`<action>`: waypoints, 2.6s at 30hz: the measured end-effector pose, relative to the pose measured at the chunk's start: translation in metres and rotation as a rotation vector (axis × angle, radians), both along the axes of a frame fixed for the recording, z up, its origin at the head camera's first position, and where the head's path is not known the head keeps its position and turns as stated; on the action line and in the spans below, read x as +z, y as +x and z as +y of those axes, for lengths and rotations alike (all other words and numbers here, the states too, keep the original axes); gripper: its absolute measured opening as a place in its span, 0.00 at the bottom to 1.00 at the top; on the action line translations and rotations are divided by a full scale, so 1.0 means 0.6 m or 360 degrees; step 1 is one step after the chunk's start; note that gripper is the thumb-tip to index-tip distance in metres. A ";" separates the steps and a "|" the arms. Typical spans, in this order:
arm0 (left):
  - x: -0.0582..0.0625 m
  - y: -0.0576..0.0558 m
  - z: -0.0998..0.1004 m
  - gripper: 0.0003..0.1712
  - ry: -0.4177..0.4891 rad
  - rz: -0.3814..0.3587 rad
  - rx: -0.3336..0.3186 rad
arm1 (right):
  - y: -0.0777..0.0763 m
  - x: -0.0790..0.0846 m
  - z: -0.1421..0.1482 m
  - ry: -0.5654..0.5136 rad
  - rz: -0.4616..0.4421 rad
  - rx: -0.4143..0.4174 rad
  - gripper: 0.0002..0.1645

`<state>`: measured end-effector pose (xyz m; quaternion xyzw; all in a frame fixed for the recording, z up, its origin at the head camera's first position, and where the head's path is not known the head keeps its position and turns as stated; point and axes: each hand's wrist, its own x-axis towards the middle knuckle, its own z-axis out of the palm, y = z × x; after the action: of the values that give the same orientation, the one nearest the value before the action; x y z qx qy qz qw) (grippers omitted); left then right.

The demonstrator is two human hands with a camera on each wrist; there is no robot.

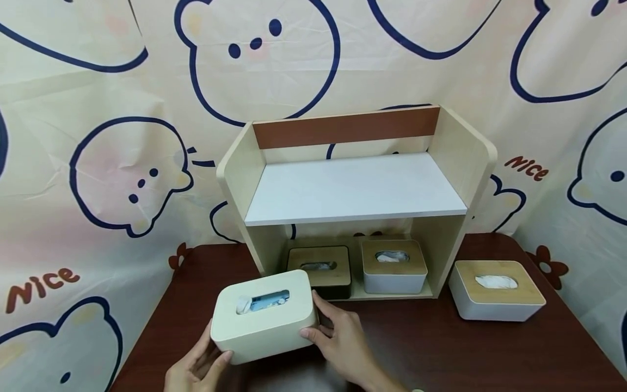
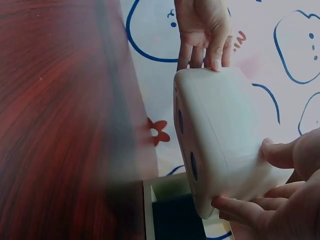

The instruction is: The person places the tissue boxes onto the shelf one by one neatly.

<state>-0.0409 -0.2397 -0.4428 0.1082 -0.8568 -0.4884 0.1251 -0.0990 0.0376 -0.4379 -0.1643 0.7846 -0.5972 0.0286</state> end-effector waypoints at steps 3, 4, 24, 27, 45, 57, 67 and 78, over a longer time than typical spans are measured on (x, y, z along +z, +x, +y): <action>0.006 -0.002 0.014 0.46 -0.0052 0.0053 -0.0044 | -0.001 0.001 0.013 -0.0003 0.0011 -0.0028 0.45; 0.008 -0.003 0.019 0.46 -0.0069 0.0070 -0.0059 | 0.000 0.002 0.018 -0.0015 0.0010 -0.0037 0.45; 0.041 -0.033 0.093 0.42 -0.0020 0.0294 -0.0290 | 0.019 0.023 0.093 -0.0054 0.0022 -0.0391 0.43; 0.047 -0.037 0.097 0.43 -0.0005 0.0319 -0.0326 | 0.019 0.029 0.101 -0.0032 0.0038 -0.0399 0.44; 0.084 -0.051 0.110 0.44 0.0004 0.0347 -0.0387 | 0.017 0.069 0.125 0.0012 0.0249 -0.0359 0.45; 0.118 -0.048 0.105 0.45 -0.0068 0.0382 -0.0406 | 0.017 0.099 0.131 0.0061 0.0262 -0.0308 0.44; 0.153 -0.045 0.104 0.44 -0.0099 0.0480 -0.0430 | 0.017 0.125 0.132 0.0032 0.0362 -0.0246 0.45; 0.199 -0.044 0.102 0.44 -0.0139 0.0536 -0.0478 | 0.012 0.171 0.135 0.0091 0.0606 -0.0216 0.44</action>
<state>-0.0676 -0.1786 -0.3233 -0.1089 -0.8506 -0.4752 0.1968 -0.0916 0.1188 -0.3355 -0.2201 0.8016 -0.5335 -0.1560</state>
